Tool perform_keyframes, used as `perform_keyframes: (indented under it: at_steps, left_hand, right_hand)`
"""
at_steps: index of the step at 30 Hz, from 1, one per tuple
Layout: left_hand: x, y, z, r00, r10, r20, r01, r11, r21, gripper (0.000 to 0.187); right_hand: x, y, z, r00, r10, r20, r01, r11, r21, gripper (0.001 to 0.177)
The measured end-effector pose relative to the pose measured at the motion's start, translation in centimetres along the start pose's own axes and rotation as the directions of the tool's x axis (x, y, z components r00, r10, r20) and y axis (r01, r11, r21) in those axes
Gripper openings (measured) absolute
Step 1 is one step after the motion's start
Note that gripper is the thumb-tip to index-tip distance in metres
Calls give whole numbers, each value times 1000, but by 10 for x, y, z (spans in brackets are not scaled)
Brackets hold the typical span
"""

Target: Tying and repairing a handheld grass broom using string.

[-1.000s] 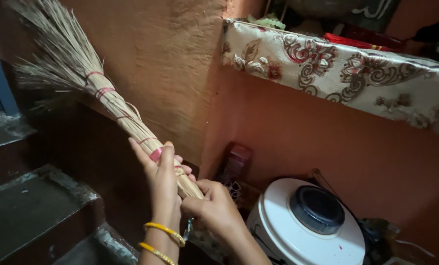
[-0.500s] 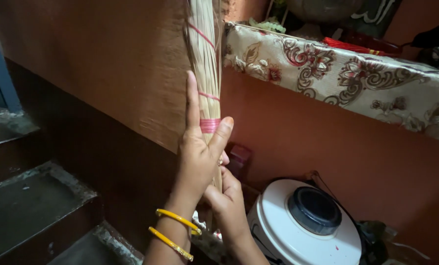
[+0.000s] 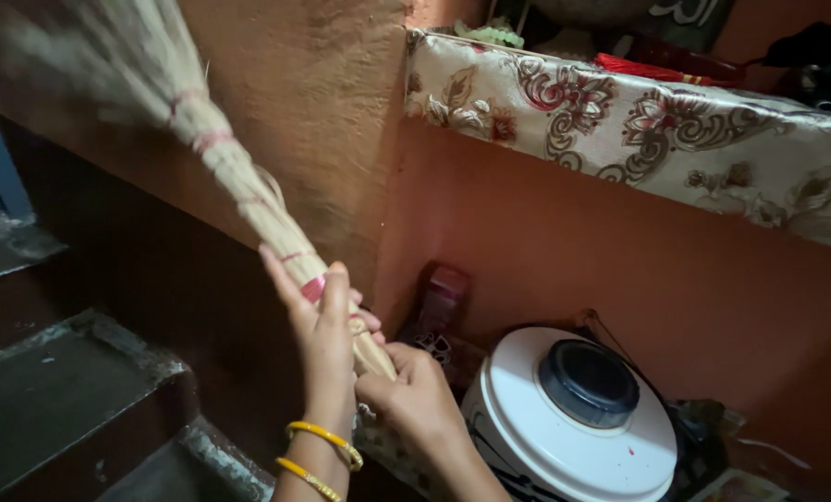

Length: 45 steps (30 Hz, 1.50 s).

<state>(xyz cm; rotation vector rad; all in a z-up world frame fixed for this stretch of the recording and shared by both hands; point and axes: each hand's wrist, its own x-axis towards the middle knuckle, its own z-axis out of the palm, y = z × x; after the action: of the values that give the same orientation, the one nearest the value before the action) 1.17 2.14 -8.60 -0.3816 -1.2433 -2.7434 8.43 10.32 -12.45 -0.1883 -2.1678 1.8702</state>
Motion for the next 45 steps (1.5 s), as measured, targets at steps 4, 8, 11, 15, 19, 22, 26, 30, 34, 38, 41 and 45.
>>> perform_keyframes:
  at_steps: [4,8,11,15,19,22,26,30,34,38,41,45]
  left_hand:
    - [-7,-1,-13,977,-159,-146,162,987,14,93]
    - [-11,11,-7,996,-67,-66,67,998,9,94]
    - [-6,24,5,996,67,62,-69,997,36,93]
    - [4,34,22,885,300,356,-321,947,0,84]
    - [9,38,37,818,371,440,-447,891,82,78]
    - [18,24,30,847,360,391,-396,918,14,78]
    - [29,7,13,930,249,271,-254,967,-18,80]
    - [20,4,-5,1000,-20,10,19,998,61,80]
    - [14,-7,-31,980,-142,-140,151,987,61,77]
    - [-1,10,-30,958,-199,-207,216,974,62,76]
    - [-11,24,-19,990,-77,-117,77,997,-5,79]
    - [-12,34,0,975,187,121,-188,982,-6,83]
  right_hand:
    - [-7,10,9,998,64,29,-66,996,65,20]
    - [-8,15,9,997,-74,25,74,997,15,19]
    - [-4,14,13,948,-317,-25,318,941,114,18]
    - [2,-8,17,950,-293,-108,312,911,270,29]
    - [19,-10,11,949,-304,-84,314,877,364,26]
    - [32,1,9,965,-262,-35,252,873,417,26]
    - [36,12,6,972,-236,14,223,934,280,27]
    - [29,14,10,997,-56,53,53,996,69,20]
    - [8,16,25,998,41,39,-43,997,61,20]
    - [-15,-16,29,992,125,-16,-126,981,-148,21]
    - [-18,-10,24,999,-29,-37,19,970,-243,23]
    - [-8,13,18,915,-403,-33,404,910,91,23]
